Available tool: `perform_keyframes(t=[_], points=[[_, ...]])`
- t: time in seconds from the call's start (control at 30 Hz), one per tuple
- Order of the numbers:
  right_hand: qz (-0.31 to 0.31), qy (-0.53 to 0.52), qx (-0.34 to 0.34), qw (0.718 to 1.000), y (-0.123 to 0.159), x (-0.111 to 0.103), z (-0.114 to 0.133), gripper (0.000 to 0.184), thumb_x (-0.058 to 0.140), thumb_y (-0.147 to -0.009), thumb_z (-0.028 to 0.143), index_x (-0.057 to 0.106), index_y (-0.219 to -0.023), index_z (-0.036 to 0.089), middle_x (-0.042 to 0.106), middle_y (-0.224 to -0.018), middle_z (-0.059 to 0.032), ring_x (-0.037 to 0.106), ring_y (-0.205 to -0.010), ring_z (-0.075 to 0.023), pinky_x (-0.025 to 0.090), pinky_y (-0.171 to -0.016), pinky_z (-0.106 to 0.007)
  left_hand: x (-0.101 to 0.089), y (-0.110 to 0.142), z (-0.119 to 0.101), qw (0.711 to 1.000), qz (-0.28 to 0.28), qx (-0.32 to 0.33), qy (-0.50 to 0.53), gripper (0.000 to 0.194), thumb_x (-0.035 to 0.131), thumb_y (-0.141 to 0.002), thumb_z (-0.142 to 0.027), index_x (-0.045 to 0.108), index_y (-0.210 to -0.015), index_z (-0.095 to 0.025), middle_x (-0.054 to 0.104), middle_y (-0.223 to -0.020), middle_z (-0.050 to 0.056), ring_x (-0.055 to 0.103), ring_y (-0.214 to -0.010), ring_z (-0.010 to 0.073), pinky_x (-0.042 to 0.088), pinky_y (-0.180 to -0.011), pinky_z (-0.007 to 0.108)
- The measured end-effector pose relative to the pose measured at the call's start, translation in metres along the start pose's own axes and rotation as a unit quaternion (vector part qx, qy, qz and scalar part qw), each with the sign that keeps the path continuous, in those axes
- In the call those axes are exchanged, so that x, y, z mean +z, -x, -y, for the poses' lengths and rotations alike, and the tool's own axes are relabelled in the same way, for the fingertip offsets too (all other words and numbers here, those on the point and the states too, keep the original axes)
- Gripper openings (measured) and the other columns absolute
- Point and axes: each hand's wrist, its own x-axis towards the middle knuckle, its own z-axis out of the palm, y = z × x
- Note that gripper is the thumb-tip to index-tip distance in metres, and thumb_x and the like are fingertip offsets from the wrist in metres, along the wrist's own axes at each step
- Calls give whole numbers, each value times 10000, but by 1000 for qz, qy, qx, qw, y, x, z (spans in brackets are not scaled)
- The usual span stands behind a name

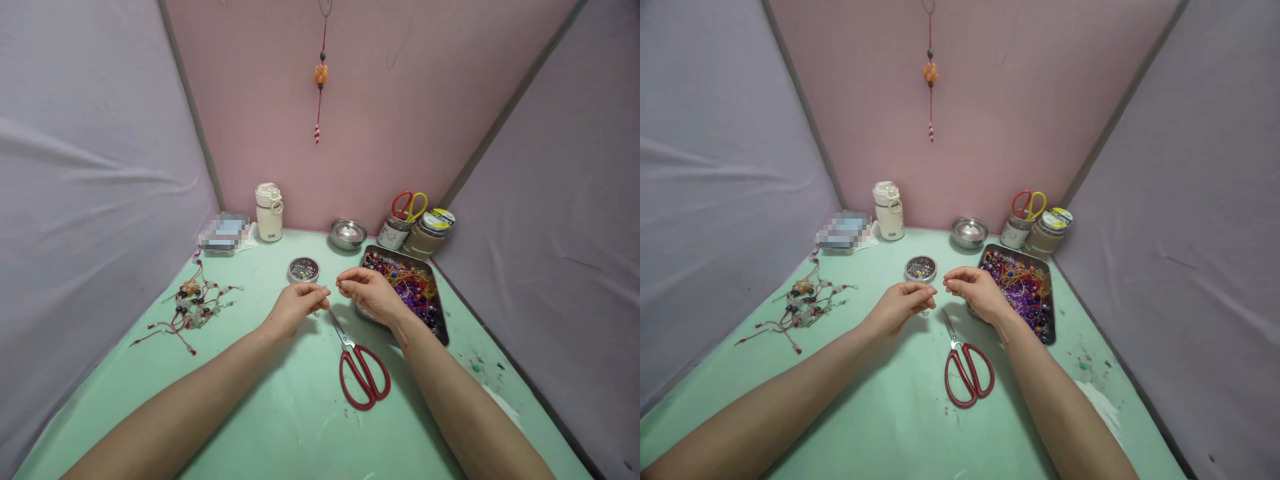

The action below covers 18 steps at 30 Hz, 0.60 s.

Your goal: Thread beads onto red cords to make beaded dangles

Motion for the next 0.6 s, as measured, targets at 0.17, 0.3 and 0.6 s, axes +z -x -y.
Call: perform_keyframes(t=[0.17,0.3,0.6], points=[[6,-15,-3,1000,-2,-1,-5,176,791,-610,269,698,-746,207,657,-710,12,570,-662,-98,427,-687,-262,0,1,0,1000,-3,-1,-8,281,714,-657,-416,656,-744,-156,662,-721,39,593,-727,140,439,-788,296],[-1,5,-1,1000,-2,-1,-6,193,786,-609,280,692,-760,206,661,-729,5,576,-680,-110,431,-700,-271,1,1,-1,1000,-8,1,-11,285,718,-651,-420,661,-743,-156,662,-711,42,594,-724,146,443,-795,304],[6,44,-11,999,-1,-1,-5,212,770,-609,302,688,-779,205,657,-736,-3,564,-683,-119,429,-672,-266,1,-1,0,1000,-12,4,-19,297,732,-631,-437,676,-733,-164,666,-711,54,594,-728,160,452,-788,313]])
